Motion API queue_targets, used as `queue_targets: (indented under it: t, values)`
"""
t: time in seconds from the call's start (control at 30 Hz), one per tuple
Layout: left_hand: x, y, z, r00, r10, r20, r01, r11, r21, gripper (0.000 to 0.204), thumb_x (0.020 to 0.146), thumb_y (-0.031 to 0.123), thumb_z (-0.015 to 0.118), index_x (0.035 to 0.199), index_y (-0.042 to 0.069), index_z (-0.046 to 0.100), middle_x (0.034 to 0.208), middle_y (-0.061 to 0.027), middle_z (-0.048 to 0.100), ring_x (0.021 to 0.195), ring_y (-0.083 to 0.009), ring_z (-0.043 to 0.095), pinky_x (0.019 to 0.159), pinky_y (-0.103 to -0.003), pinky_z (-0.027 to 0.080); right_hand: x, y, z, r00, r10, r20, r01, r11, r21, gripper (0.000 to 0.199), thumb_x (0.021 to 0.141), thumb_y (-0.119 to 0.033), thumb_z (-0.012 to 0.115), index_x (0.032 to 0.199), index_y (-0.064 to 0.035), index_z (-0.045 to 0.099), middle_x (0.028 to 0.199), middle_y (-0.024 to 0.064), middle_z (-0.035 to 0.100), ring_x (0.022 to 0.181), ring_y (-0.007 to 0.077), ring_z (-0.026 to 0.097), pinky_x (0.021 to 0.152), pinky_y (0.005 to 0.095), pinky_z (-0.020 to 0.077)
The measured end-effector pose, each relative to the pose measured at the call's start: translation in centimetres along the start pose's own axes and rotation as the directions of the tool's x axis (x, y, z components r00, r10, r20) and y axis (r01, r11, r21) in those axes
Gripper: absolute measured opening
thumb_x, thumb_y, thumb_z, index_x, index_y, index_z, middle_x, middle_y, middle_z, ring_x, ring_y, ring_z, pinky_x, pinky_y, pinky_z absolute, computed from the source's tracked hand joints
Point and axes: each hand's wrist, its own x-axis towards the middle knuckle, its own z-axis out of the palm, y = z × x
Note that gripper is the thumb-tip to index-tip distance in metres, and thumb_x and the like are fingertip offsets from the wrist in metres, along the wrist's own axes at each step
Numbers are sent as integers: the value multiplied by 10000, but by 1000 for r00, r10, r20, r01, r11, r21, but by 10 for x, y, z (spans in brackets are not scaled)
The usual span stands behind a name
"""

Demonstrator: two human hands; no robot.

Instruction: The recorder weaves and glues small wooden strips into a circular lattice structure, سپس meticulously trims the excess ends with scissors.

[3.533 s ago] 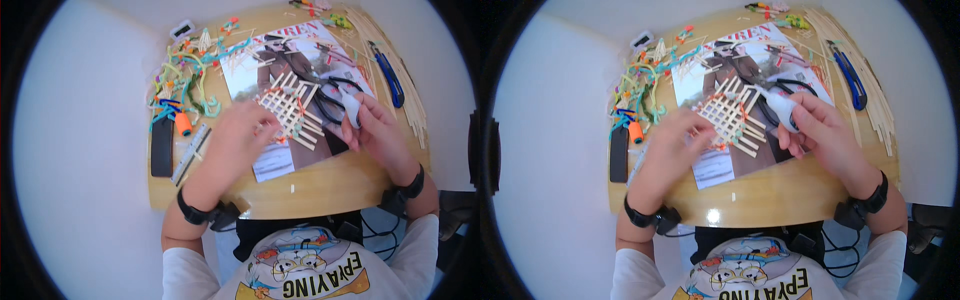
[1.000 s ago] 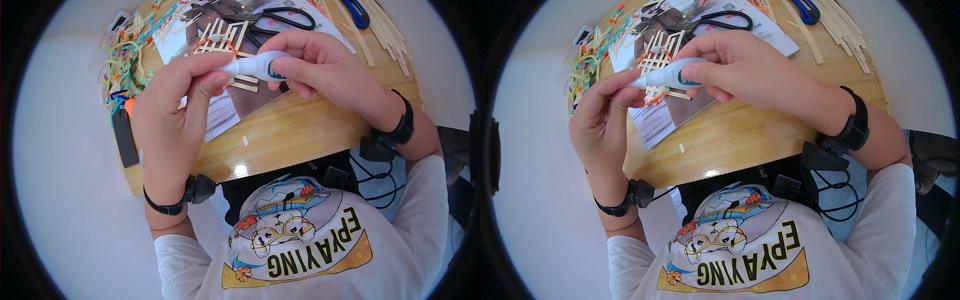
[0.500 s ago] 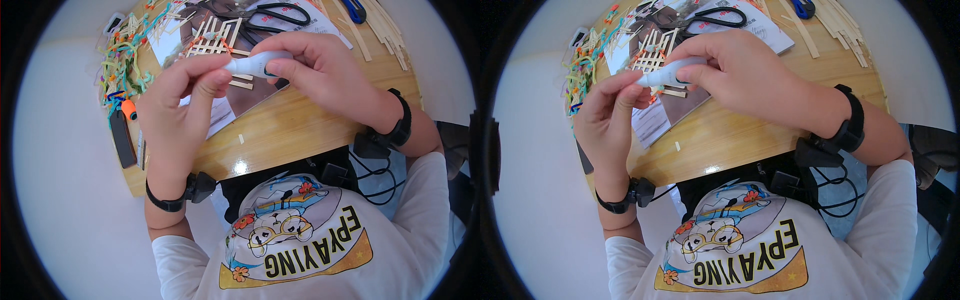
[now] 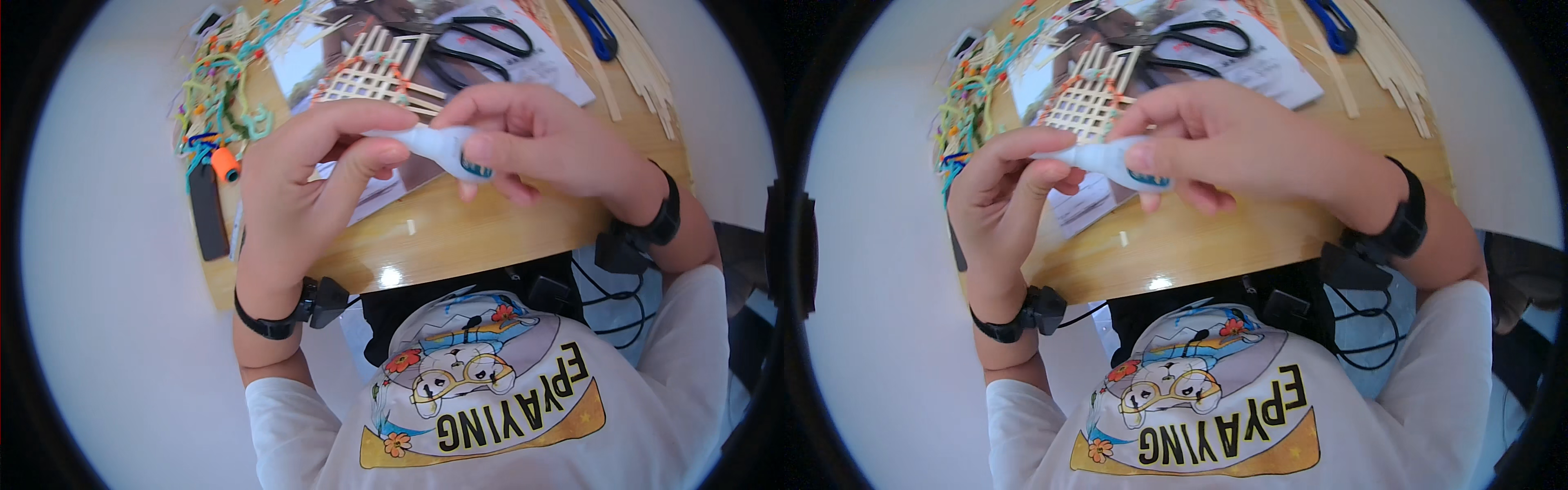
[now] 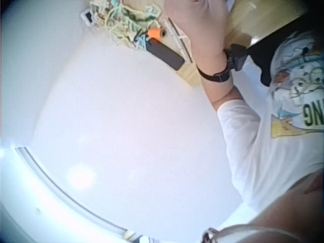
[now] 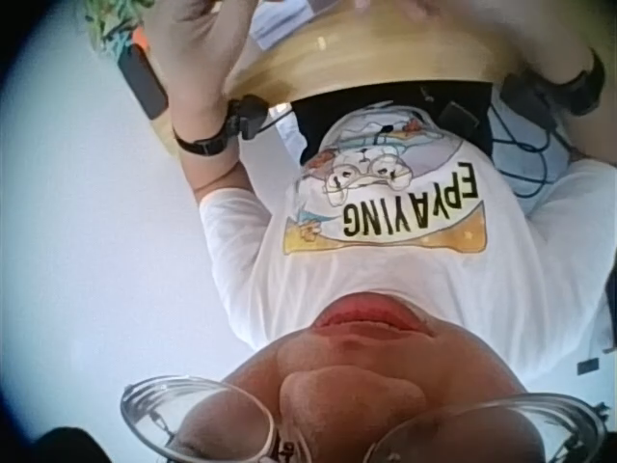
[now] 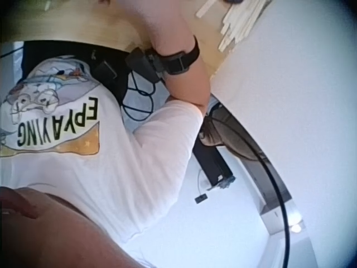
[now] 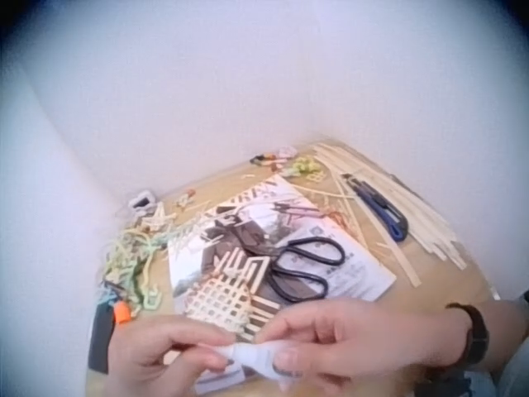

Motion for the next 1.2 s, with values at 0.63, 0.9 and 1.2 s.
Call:
queue_targets:
  t: [0.63, 0.9, 1.2]
  values:
    - [-1, 5, -10, 981, -178, -71, 166, 975, -146, 181, 892, 78, 620, 1035, -33, 627, 790, -85, 675, 712, -103, 631, 651, -220, 513, 8, 16, 10, 996, -29, -78, 40, 989, 144, 244, 952, -148, 523, 1144, 0, 553, 852, 51, 631, 578, 66, 549, 524, 198, 452]
    - [-1, 4, 2, 996, -85, -19, 87, 986, 142, 138, 867, 84, 651, 975, 0, 666, 788, -36, 670, 690, -76, 614, 631, -204, 496, 3, 12, 9, 992, 11, -129, -7, 1000, 28, 258, 949, -134, 524, 1183, -31, 556, 834, 21, 625, 591, 40, 539, 505, 173, 425]
    - [1, 11, 15, 952, -301, -53, 300, 954, -25, 134, 823, 35, 665, 952, -4, 664, 779, -43, 674, 655, -84, 622, 601, -205, 493, -1, 22, 13, 846, -408, -342, 202, 840, -504, 214, 877, -129, 601, 1029, 12, 651, 738, 46, 629, 639, 114, 547, 571, 265, 427]
